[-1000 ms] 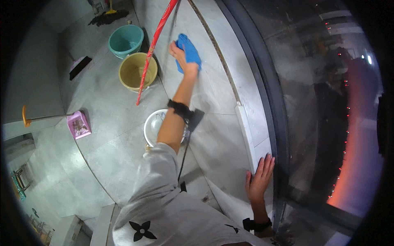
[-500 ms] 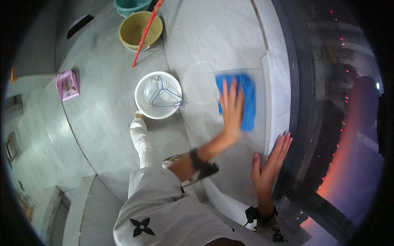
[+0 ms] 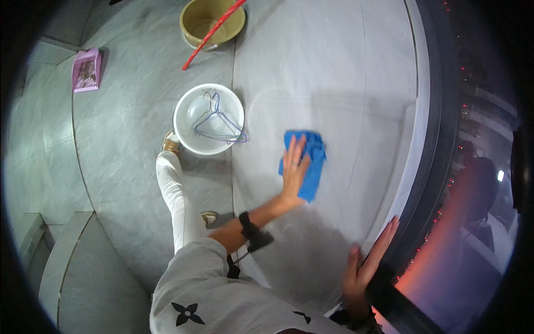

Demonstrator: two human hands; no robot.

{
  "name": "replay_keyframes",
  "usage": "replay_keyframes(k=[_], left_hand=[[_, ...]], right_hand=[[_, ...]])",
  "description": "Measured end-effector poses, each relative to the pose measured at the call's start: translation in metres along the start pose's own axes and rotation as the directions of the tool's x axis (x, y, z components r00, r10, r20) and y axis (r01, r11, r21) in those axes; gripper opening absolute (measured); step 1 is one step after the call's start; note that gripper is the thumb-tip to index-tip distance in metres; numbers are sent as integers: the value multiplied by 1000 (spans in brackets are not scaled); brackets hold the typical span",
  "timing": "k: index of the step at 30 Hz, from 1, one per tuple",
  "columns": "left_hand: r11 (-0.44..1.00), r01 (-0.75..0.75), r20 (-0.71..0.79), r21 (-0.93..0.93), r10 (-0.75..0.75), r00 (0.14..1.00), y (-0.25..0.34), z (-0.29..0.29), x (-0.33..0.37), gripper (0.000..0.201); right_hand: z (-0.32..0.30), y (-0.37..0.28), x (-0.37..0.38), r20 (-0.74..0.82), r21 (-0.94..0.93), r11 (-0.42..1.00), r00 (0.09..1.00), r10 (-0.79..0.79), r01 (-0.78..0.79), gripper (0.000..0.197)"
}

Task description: The person wipes a ledge with a cloth, washes the cloth in a sink, and then wipes a mirror and a window frame.

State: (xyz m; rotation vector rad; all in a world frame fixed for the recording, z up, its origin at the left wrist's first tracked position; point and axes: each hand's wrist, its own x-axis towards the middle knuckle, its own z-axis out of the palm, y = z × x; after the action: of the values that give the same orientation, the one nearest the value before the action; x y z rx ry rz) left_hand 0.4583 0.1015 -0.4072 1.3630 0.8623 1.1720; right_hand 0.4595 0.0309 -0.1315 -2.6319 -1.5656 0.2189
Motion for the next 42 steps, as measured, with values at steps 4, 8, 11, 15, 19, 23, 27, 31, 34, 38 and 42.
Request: replay_keyframes(k=[4, 8, 11, 15, 19, 23, 27, 31, 34, 38, 42], left_hand=[[998, 66, -14, -3, -66, 998, -57, 13, 107, 46], [438, 197, 4, -877, -403, 915, -132, 47, 252, 55], [953, 47, -210, -299, -114, 971, -172, 29, 308, 49], [980, 75, -184, -184, -110, 977, -189, 22, 312, 51], [994, 105, -144, -15, -106, 984, -167, 15, 215, 52], [998, 44, -91, 40, -40, 995, -152, 10, 16, 53], [854, 511, 68, -93, -507, 859, -150, -17, -209, 55], [592, 806, 201, -21, -787, 583, -134, -2, -300, 51], [452, 891, 71, 40, -891, 449, -154, 1, -313, 40], [437, 890, 38, 127, -899, 436, -153, 6, -273, 44], [583, 772, 62, 253, -806, 589, -150, 16, -158, 61]], right_hand=[[-8, 9, -4, 125, -94, 994, 990, 73, -62, 66], [-6, 10, -3, 102, -160, 986, 993, 66, -49, 67], [0, 8, -3, 72, -177, 982, 995, 74, -61, 66], [3, 3, -1, 142, -219, 974, 986, 87, -54, 68], [-5, 3, -7, 144, -209, 970, 977, 155, -123, 67], [-9, -5, 8, 110, -168, 981, 988, 111, -91, 70], [9, -7, 6, 56, -12, 1000, 998, 20, -19, 73], [10, -2, 5, 8, 9, 1000, 1000, -29, 29, 77], [10, -12, 2, 5, 35, 999, 1000, -21, 21, 78], [2, -8, 4, 31, 17, 999, 998, -49, 49, 80], [-3, 1, 7, 30, -22, 998, 998, -60, 60, 83]])
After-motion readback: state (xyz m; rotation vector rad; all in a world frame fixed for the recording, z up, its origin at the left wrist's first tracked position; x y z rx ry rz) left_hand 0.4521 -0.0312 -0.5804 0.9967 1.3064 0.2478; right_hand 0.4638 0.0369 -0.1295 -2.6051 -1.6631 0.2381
